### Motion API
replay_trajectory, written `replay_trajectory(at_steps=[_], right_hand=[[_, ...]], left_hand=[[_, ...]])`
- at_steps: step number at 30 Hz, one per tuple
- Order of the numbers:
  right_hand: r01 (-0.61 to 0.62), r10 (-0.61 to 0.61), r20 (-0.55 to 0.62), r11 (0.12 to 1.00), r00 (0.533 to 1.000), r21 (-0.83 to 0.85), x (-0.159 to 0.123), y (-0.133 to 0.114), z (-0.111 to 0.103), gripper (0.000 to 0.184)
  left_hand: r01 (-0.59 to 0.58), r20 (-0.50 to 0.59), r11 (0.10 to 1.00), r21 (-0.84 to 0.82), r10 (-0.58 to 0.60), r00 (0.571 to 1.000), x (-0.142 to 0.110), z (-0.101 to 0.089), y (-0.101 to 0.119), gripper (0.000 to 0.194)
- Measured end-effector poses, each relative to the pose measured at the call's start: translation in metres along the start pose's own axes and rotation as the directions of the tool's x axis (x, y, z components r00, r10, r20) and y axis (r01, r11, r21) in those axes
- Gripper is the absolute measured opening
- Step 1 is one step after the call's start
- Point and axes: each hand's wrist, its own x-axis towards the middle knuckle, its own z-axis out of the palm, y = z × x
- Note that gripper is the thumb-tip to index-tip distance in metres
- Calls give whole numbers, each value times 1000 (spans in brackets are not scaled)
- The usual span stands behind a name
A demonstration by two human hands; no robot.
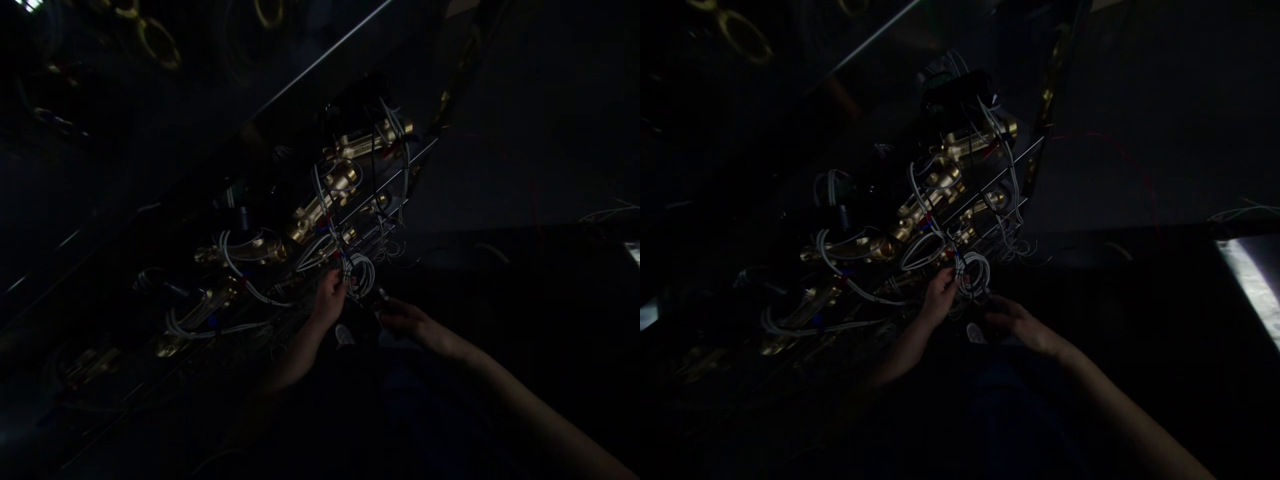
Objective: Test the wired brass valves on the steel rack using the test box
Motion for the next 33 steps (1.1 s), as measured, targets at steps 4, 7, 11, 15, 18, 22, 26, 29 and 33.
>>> replay_trajectory(at_steps=[4, 7, 11, 15, 18, 22, 26, 29, 33], right_hand=[[-88, 90, 89, 996, 992, -19, 28, -5, 19, 20], [-200, 193, 202, 980, 960, 17, 49, -9, 21, 12], [-325, 257, 342, 932, 904, 158, 56, -14, 17, 16], [-363, 243, 414, 900, 877, 241, 55, -16, 14, 22], [-361, 223, 412, 884, 884, 297, 55, -17, 18, 20], [-325, 212, 332, 884, 919, 337, 55, -17, 34, 12], [-258, 199, 185, 883, 962, 393, 56, -11, 49, 15], [-138, 133, 39, 913, 990, 383, 58, -6, 49, 27], [261, -223, -309, 962, 925, 86, 67, -1, 23, 32]], left_hand=[[4, -16, 1000, -29, -5, 1000, 4, -2, -5, 26], [18, -37, 1000, -20, -18, 999, 6, -4, -10, 28], [14, -67, 1000, 7, -13, 998, 4, -4, -11, 29], [10, -62, 1000, 9, -9, 998, 2, -2, -8, 29], [46, -56, 999, -27, -48, 997, 0, 0, -9, 29], [19, -119, 1000, -13, -21, 993, -2, 1, -13, 28], [14, -196, 1000, 26, -9, 981, -2, 6, -14, 27], [47, -228, 998, 43, -36, 973, -2, 14, -12, 30], [67, 145, 981, 182, -95, 985, -12, 28, -19, 45]])
